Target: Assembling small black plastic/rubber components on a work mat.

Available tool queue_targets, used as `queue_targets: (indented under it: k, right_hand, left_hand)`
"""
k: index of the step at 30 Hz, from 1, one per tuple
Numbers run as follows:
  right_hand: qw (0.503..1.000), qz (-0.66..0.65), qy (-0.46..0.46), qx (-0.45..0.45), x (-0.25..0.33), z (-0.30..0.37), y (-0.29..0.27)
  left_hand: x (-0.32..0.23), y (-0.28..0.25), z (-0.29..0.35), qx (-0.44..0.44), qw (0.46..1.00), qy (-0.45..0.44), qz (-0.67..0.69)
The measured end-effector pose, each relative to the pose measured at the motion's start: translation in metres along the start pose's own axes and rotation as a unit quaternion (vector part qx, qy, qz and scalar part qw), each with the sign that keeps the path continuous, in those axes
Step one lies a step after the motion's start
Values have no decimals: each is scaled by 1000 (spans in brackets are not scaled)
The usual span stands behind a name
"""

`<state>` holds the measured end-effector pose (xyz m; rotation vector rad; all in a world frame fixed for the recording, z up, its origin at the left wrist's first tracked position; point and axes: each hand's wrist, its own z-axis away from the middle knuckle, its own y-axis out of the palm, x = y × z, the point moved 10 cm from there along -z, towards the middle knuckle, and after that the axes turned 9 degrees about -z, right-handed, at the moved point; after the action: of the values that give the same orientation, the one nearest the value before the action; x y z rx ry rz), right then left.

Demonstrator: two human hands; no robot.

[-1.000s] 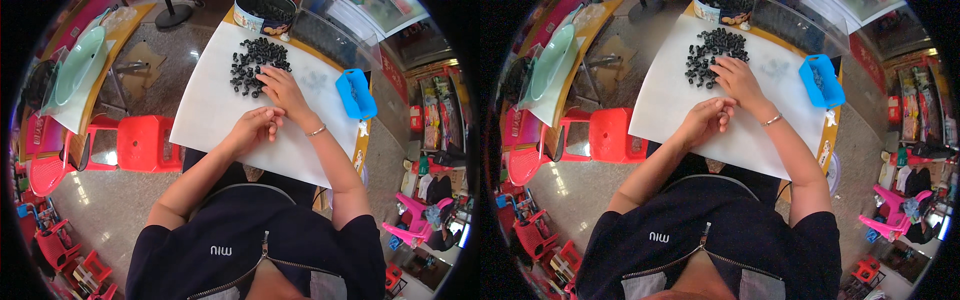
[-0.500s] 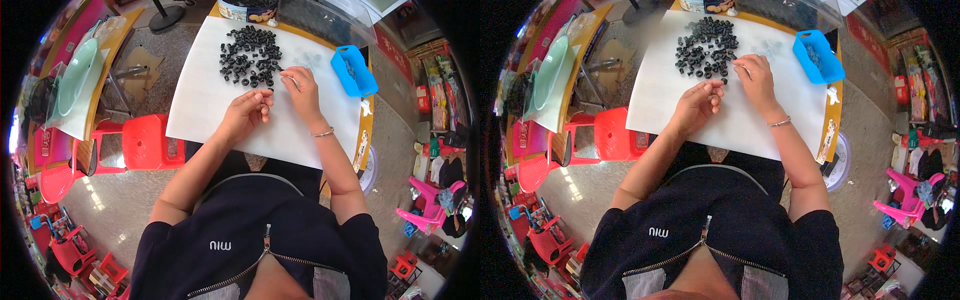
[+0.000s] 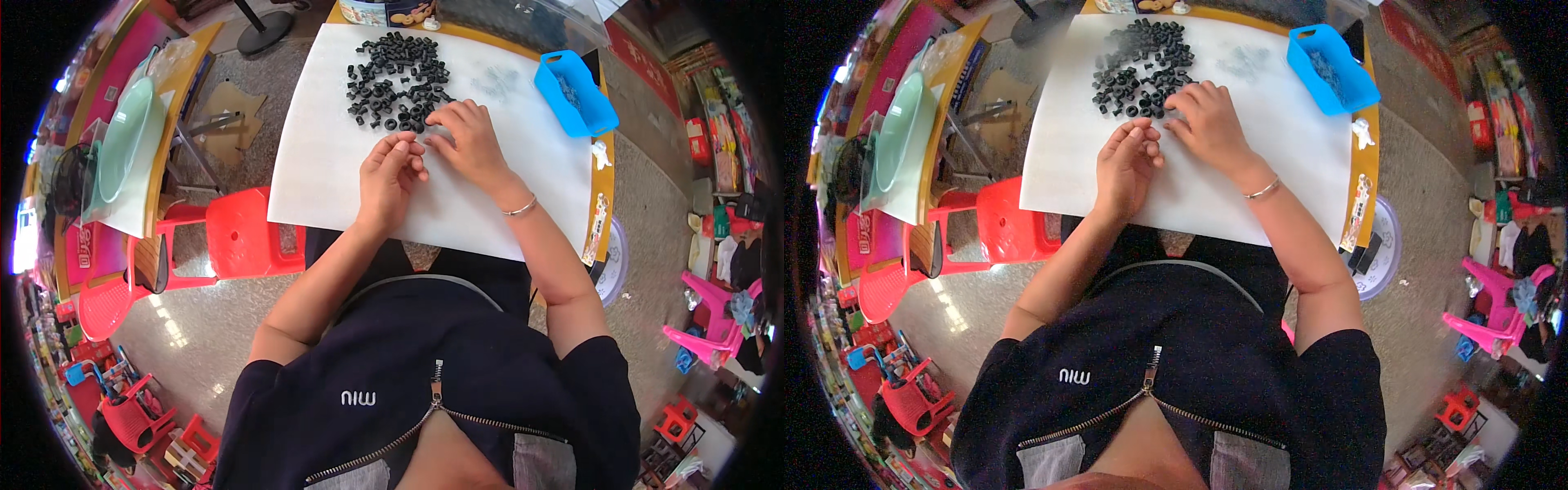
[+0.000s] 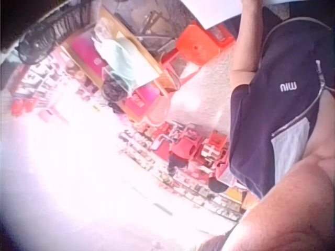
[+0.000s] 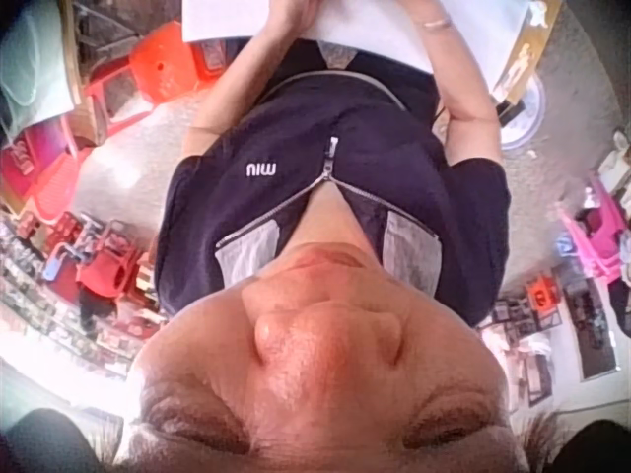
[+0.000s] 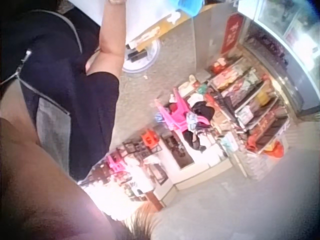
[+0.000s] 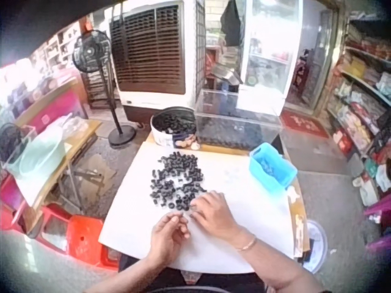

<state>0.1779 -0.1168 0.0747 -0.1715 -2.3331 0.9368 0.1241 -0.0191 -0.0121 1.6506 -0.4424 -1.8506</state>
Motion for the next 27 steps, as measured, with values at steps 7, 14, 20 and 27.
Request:
queue_targets:
  k: [7, 14, 20, 27]
  right_hand:
    - [1000, -7, -18, 19, 9, -7, 6]
    - [961, -264, 80, -19, -12, 1, -2]
    - [961, -273, 52, -11, 6, 0, -2]
    - [946, -212, 166, -180, -61, 12, -54]
  left_hand:
    - [-1, 2, 0, -3, 1000, 8, -8]
    - [-5, 9, 2, 0, 998, -21, -52]
    - [-3, 8, 0, 14, 998, -23, -59]
    - [0, 1, 1, -3, 998, -43, -37]
